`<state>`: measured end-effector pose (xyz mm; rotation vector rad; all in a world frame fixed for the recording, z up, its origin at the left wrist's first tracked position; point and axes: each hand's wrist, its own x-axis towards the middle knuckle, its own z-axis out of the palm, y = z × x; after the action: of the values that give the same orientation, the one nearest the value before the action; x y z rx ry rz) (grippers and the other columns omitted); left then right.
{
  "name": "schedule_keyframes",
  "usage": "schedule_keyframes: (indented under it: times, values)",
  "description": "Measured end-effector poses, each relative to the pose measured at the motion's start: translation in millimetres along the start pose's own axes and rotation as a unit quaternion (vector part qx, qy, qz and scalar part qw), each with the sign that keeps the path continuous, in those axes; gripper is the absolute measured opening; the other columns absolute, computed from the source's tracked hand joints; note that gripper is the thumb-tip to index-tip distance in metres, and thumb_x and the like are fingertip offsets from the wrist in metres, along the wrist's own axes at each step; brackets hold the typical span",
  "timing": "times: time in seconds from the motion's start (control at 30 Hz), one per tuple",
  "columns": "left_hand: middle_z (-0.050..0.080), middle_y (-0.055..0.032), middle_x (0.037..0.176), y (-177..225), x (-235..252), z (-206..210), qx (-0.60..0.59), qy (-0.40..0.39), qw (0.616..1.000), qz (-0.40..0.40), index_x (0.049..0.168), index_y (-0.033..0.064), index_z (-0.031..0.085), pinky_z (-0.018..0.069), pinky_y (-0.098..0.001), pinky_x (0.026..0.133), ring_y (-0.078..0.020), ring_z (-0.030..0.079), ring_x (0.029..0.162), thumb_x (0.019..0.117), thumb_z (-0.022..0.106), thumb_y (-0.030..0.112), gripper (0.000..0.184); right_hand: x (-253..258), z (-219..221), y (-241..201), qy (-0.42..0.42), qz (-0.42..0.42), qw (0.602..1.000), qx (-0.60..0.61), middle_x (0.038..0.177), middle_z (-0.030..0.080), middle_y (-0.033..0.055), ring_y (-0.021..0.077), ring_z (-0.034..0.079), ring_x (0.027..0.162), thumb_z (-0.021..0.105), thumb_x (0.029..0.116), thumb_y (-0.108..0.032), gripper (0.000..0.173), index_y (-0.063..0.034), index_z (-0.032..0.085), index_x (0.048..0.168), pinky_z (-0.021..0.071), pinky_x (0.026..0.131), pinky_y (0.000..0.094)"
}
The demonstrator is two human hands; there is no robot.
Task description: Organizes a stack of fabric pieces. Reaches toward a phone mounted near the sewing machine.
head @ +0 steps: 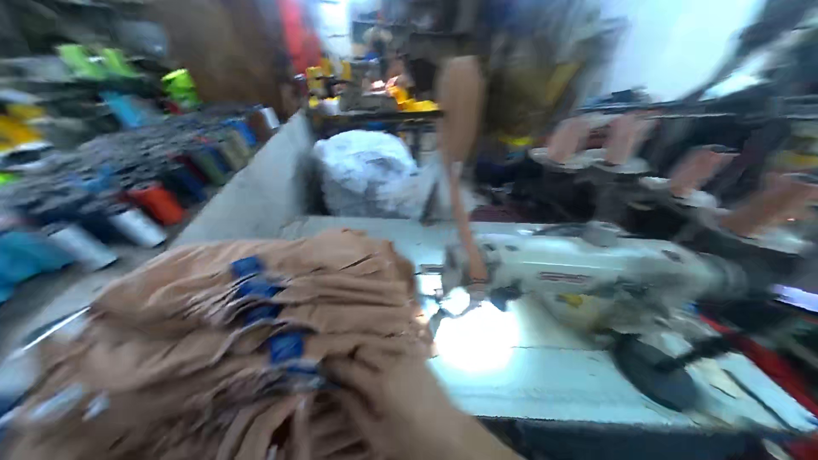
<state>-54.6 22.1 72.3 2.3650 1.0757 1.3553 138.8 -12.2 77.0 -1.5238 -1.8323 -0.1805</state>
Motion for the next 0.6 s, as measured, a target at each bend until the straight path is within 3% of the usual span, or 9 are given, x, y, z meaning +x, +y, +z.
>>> schedule_keyframes:
  times: [0.07, 0.2, 0.33, 0.43, 0.53, 0.6]
  values:
    - [0.072, -0.0108, 0.097, -6, -1, -4, 0.008, 0.022, 1.000, -0.020, 0.101, 0.0022, 0.075, 0.0574, -0.0170, 0.076, -0.0047, 0.068, 0.084, 0.0949, 0.069, 0.014, 0.015, 12, 4, 10, -0.008, -0.015, 0.998, -0.052, 0.095, 0.071, 0.0010, 0.0185, 0.070, 0.077, 0.063, 0.0973, -0.034, 0.027, -0.0276, 0.074, 0.121, 0.0591, 0.062, 0.0428]
    - [0.071, -0.0020, 0.093, -18, 2, -7, 0.003, 0.052, 0.999, -0.011, 0.101, 0.0094, 0.077, 0.0561, -0.0120, 0.071, 0.0024, 0.066, 0.080, 0.0935, 0.067, 0.015, 0.015, 28, 11, 20, 0.013, -0.029, 0.996, -0.083, 0.092, 0.071, 0.0047, 0.0218, 0.069, 0.070, 0.064, 0.0955, -0.039, 0.033, -0.0237, 0.074, 0.123, 0.0565, 0.053, 0.0423]
    - [0.070, -0.0019, 0.096, -22, 9, -5, 0.008, 0.062, 0.998, 0.011, 0.101, 0.0090, 0.078, 0.0557, -0.0108, 0.073, 0.0024, 0.065, 0.084, 0.0937, 0.066, 0.014, 0.015, 30, 8, 22, -0.021, -0.027, 0.999, -0.018, 0.104, 0.072, 0.0047, 0.0208, 0.071, 0.083, 0.072, 0.0894, -0.050, 0.051, -0.0193, 0.069, 0.130, 0.0593, 0.062, 0.0429]
    - [0.071, -0.0040, 0.098, -19, 17, -7, 0.034, 0.069, 0.997, 0.006, 0.101, 0.0067, 0.078, 0.0557, -0.0110, 0.074, 0.0013, 0.066, 0.083, 0.0956, 0.065, 0.015, 0.016, 29, 10, 27, -0.001, -0.032, 0.999, 0.032, 0.105, 0.075, 0.0033, 0.0197, 0.073, 0.092, 0.074, 0.0808, -0.020, 0.044, -0.0150, 0.072, 0.125, 0.0619, 0.074, 0.0426]
    - [0.071, -0.0038, 0.097, -15, 21, -10, 0.038, 0.051, 0.998, 0.001, 0.101, 0.0068, 0.078, 0.0561, -0.0116, 0.071, 0.0010, 0.066, 0.081, 0.0961, 0.065, 0.015, 0.016, 32, 18, 35, 0.047, -0.005, 0.992, 0.115, 0.103, 0.076, -0.0006, 0.0089, 0.071, 0.095, 0.068, 0.0919, -0.016, 0.024, -0.0138, 0.075, 0.115, 0.0606, 0.084, 0.0310]
    - [0.070, -0.0035, 0.098, -11, 22, -9, 0.033, 0.027, 0.999, 0.003, 0.101, 0.0084, 0.077, 0.0565, -0.0123, 0.071, 0.0004, 0.066, 0.082, 0.0965, 0.064, 0.017, 0.016, 34, 23, 38, 0.070, 0.022, 0.983, 0.170, 0.101, 0.076, -0.0019, 0.0032, 0.070, 0.094, 0.067, 0.0945, -0.018, 0.018, -0.0118, 0.076, 0.109, 0.0593, 0.085, 0.0236]
